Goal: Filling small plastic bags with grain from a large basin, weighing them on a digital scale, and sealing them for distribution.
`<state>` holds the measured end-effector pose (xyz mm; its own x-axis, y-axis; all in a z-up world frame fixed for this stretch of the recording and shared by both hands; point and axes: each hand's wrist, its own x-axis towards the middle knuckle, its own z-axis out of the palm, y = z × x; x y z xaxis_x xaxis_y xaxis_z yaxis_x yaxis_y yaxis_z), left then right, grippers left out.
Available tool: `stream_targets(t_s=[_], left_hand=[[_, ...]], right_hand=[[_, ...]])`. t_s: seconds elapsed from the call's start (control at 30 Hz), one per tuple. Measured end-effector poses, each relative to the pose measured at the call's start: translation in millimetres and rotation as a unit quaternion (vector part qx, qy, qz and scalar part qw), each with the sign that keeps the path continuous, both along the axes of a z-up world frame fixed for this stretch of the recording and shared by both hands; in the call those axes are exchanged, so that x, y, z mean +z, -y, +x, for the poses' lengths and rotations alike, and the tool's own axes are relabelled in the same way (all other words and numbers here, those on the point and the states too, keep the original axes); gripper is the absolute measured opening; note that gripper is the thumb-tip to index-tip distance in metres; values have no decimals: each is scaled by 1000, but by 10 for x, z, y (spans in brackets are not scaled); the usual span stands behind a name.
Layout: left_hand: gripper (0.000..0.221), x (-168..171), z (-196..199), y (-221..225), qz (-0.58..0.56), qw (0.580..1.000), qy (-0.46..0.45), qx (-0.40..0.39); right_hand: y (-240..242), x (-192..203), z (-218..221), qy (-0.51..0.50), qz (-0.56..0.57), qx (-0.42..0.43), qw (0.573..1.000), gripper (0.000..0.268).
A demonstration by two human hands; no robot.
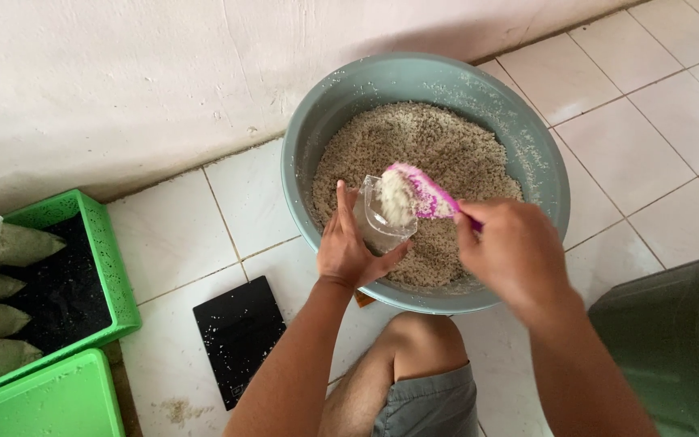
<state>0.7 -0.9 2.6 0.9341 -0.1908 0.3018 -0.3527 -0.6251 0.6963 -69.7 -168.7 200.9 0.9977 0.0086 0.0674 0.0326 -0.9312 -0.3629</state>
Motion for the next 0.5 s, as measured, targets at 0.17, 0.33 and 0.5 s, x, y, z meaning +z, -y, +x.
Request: stream_targets(t_s=[0.17, 0.33, 0.5], left_hand=[[143, -43, -13, -1, -5, 1000, 18, 6], [145, -15, -44, -22, -11, 1000, 23, 14], [128, 229, -82, -209, -107, 990, 36, -87]], right_hand=[[-235, 67, -118, -39, -178, -121, 976, 41], [106, 14, -150, -48, -152, -164, 973, 39], [631, -954, -156, -110, -99, -186, 971, 40]])
